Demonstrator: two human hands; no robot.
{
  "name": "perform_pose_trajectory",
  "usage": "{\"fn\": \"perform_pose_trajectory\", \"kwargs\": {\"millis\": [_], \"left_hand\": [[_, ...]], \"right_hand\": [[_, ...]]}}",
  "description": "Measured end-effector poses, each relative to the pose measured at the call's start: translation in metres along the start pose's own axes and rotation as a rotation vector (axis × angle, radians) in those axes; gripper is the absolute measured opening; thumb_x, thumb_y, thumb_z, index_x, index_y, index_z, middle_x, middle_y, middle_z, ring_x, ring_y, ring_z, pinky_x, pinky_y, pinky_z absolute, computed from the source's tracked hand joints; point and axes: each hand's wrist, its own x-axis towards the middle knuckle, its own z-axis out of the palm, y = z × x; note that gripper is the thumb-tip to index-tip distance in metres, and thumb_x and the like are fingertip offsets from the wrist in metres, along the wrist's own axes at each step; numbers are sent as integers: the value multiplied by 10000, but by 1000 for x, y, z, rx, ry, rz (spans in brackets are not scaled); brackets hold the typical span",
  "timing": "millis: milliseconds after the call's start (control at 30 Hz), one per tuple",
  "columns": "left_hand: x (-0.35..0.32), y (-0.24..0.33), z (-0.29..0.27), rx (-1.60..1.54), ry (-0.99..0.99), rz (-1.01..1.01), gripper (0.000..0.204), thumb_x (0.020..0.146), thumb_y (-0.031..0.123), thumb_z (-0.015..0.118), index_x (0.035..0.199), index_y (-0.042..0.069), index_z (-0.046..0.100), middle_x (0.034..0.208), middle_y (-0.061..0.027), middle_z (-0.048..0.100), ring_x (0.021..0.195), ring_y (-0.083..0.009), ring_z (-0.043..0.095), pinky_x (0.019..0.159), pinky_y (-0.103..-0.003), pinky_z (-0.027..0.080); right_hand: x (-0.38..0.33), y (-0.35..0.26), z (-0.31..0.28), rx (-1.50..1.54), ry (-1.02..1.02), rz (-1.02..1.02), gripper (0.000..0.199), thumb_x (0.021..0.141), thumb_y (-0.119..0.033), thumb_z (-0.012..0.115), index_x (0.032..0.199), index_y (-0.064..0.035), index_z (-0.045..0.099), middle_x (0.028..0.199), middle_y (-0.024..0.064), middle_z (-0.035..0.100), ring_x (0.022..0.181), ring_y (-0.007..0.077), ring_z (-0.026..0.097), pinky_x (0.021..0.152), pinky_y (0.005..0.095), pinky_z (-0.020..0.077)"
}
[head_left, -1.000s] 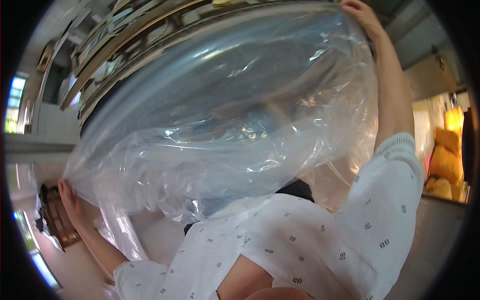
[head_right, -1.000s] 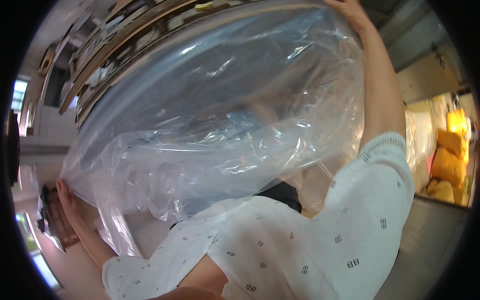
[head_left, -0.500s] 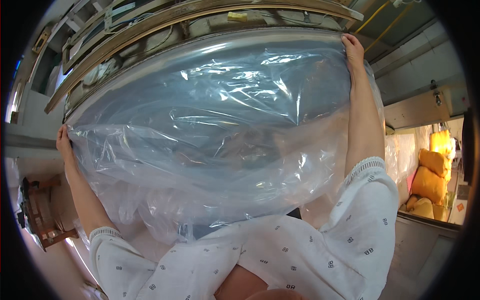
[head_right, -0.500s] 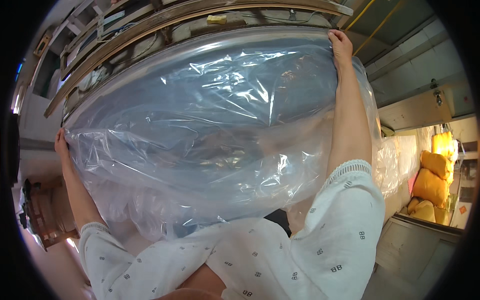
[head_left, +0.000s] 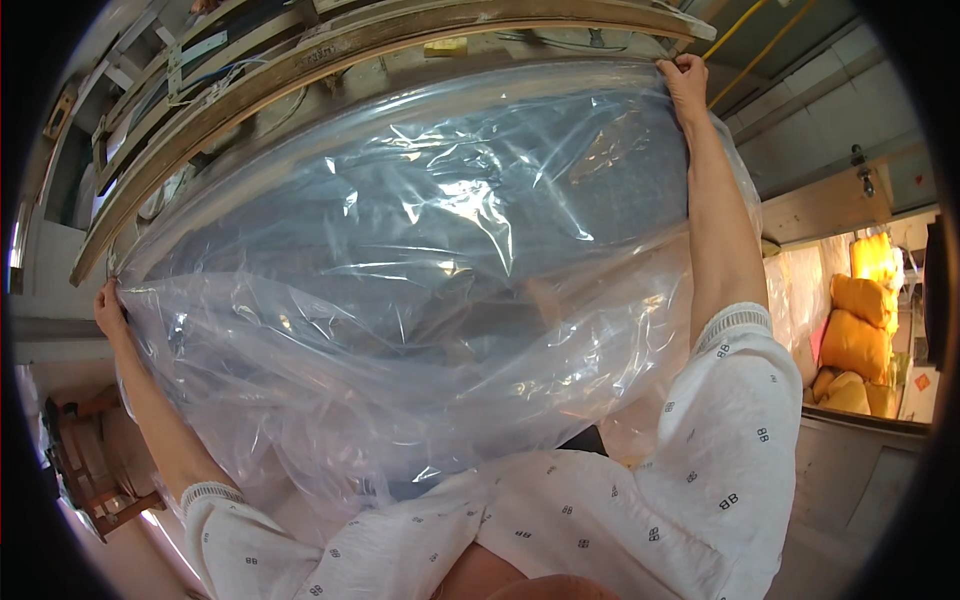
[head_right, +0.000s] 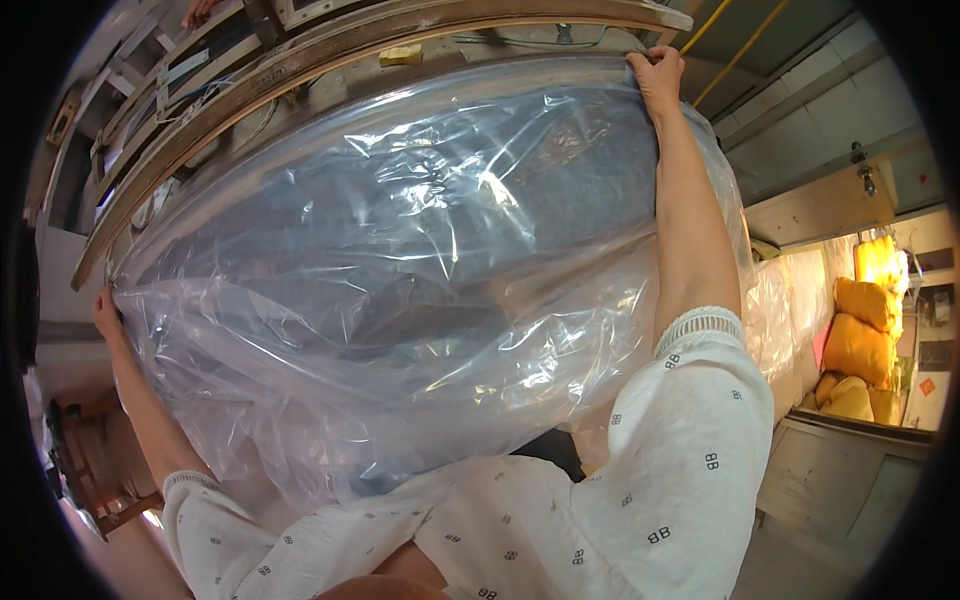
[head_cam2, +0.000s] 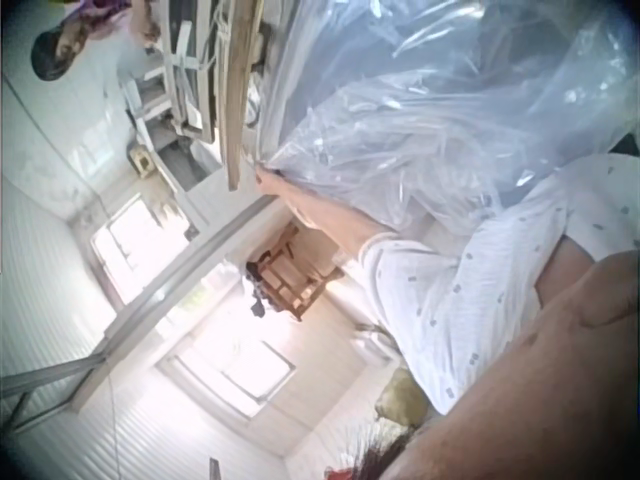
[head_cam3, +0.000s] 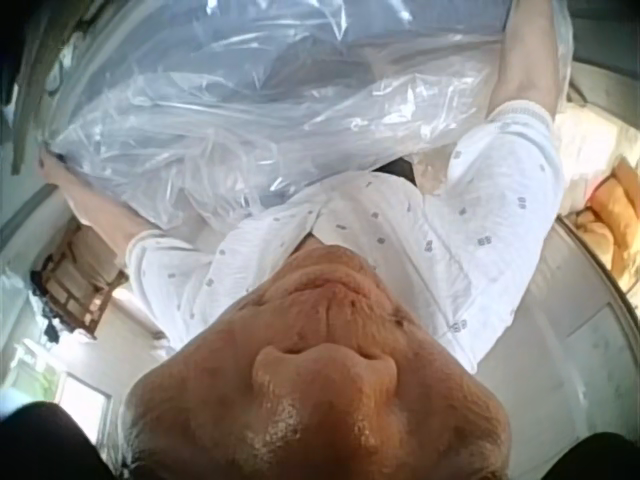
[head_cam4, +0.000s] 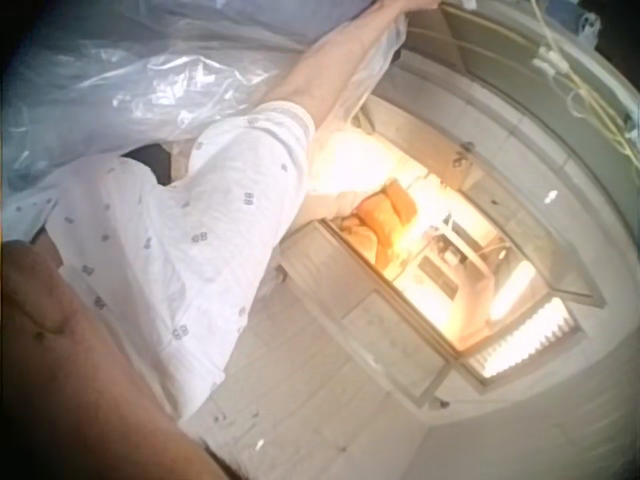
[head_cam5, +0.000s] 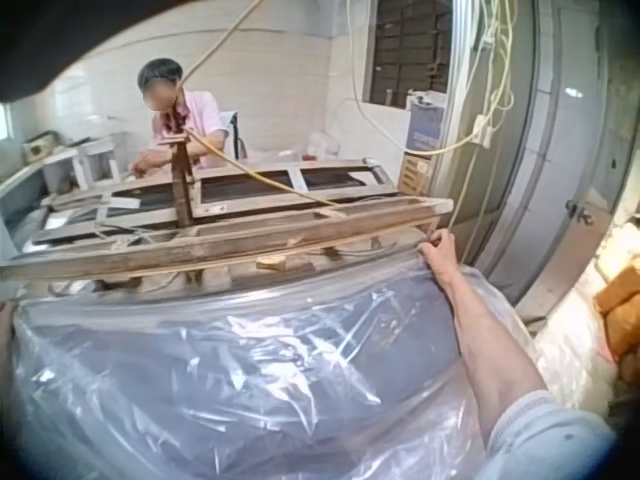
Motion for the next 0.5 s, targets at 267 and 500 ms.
{"fn": "perform_pose_trajectory", "kwargs": {"millis": [267,500], "left_hand": [[7,-24,-30,-401,-145,-175,215,809,209,625,910,38,543,771,-6,522,646,-94,466,536,-229,375],[8,-32,-27,-353,29,-121,232,842,190,559,995,16,547,858,-61,544,698,-166,522,596,-276,442]], "right_hand": [[-8,-10,4,-56,23,62,467,588,-282,732,860,-9,467,963,146,431,889,254,440,807,331,389],[-3,-7,0,83,140,71,324,651,-254,695,729,-10,496,883,110,473,829,212,436,751,309,376]]}}
